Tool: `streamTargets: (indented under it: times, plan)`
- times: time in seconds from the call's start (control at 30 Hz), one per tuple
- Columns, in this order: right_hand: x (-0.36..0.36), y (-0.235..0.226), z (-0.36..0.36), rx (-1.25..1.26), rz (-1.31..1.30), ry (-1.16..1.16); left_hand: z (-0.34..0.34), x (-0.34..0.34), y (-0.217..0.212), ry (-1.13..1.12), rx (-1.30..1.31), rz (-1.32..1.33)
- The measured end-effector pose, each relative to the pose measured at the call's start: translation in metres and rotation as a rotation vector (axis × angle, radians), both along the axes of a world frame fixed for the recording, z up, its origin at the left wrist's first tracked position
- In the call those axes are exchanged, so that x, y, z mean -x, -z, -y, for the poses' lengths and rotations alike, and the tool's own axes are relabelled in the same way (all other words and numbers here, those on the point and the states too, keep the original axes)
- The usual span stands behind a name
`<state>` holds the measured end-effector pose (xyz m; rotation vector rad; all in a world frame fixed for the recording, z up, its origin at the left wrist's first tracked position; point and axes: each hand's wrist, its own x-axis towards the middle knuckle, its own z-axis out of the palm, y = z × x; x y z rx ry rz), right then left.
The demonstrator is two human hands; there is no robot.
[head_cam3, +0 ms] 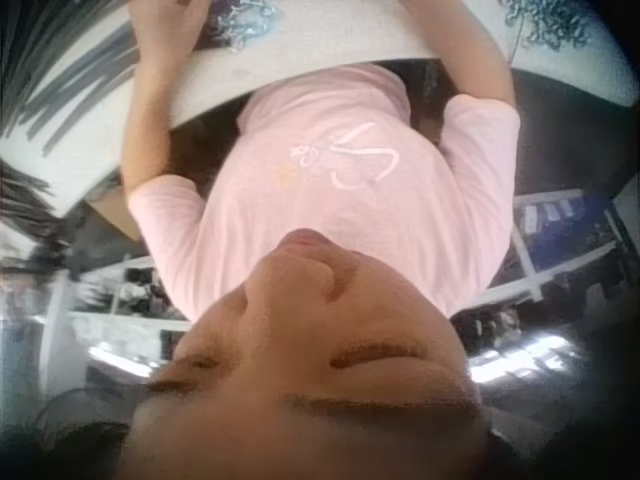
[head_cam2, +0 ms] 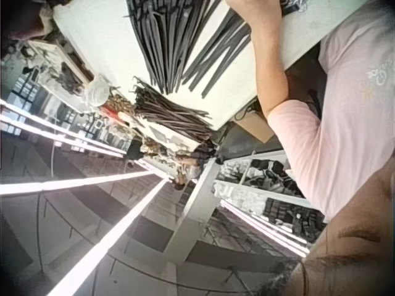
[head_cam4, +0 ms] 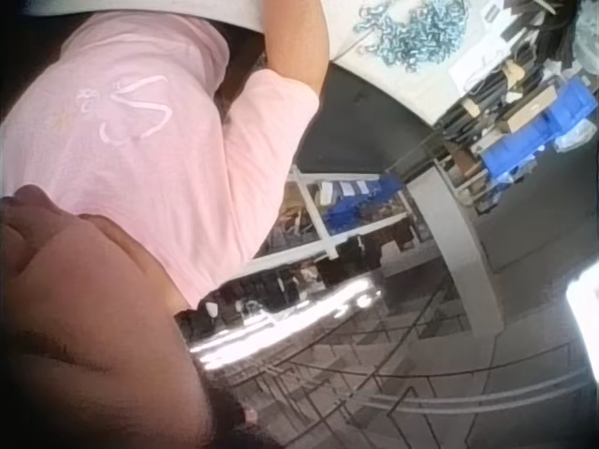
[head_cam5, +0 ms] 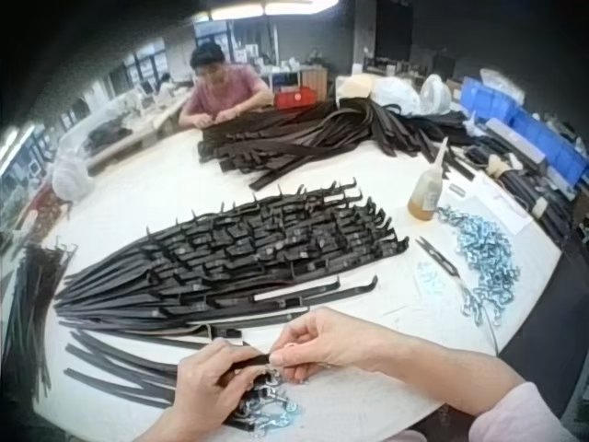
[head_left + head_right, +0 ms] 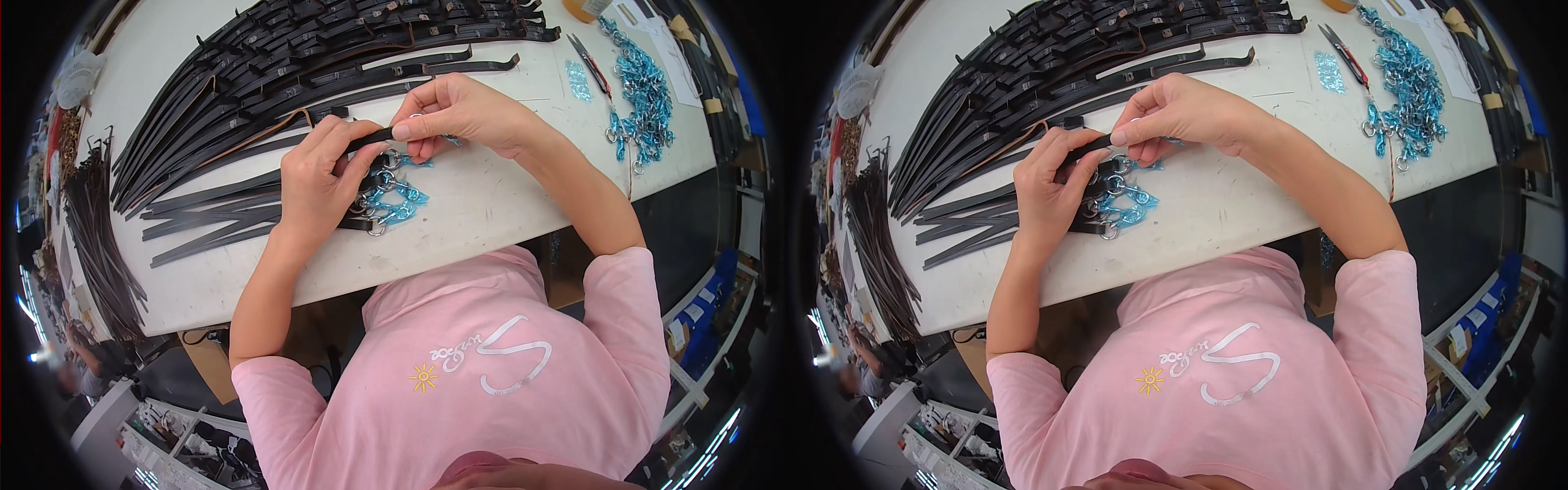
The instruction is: The person attaches small metal rings to the ends of black leather strips. They pick up a strip, thread a ring through the end, and place the finished item on the table. The process is repeated continuously with multiple strips and rings.
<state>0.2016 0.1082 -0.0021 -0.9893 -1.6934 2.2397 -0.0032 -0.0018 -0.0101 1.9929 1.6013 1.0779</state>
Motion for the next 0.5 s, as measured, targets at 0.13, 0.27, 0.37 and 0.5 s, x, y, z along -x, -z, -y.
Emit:
streamTargets:
  times: [0.13, 0.27, 0.37, 0.5]
  plan:
    - [-0.0003, 0.0012, -0.0004, 0.005, -0.008, -0.004, 0.0006, -0.0006, -0.0005, -0.005, 0.025, 0.023]
    - [-0.0002, -0.0001, -0.0001, 0.01, -0.019, -0.007, -0.0001, -0.0016, -0.002, -0.01, 0.044, 0.052]
    - [-0.0004, 0.0007, 0.0001, 0.012, -0.026, -0.003, 0.0003, -0.0015, -0.0015, -0.014, 0.047, 0.064]
    - [0.0007, -0.0001, 0.0012, 0.001, -0.022, -0.001, 0.0, -0.0013, 0.0003, -0.02, 0.039, 0.068]
